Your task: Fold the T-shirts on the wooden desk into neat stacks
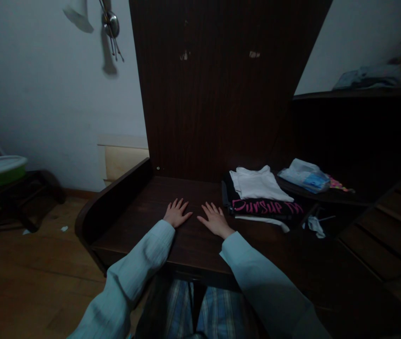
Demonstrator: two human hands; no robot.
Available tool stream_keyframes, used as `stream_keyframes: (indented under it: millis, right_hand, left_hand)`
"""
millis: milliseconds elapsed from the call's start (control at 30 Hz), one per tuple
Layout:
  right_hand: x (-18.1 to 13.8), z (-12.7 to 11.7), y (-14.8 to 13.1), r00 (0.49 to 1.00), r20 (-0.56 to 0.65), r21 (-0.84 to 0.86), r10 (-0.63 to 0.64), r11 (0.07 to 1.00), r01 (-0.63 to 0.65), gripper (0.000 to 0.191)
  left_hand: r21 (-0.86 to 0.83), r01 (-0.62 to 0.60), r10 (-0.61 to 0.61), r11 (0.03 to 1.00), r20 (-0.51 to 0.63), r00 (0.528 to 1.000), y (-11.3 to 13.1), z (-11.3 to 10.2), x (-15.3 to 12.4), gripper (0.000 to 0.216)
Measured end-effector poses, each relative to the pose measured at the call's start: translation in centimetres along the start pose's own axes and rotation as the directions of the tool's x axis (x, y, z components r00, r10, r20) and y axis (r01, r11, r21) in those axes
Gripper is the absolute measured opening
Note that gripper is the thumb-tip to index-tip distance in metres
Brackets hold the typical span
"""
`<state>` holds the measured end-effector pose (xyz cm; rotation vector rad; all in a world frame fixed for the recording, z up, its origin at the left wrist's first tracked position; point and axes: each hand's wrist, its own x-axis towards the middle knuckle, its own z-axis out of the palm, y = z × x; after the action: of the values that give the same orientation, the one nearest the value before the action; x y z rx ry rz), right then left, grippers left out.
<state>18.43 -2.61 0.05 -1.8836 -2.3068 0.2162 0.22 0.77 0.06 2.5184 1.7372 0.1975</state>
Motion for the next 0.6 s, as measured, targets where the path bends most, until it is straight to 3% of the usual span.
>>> stream_keyframes:
  millis: [600]
  right_hand:
    - [0.02,0.12,0.09,1.0,-0.009,-0.007,-0.011,1.0,0.011,0.066]
  left_hand:
    - [-0.008,0.0,0.0,1.0,-0.008,1.0,0.03,0.01,-0.01,0.062]
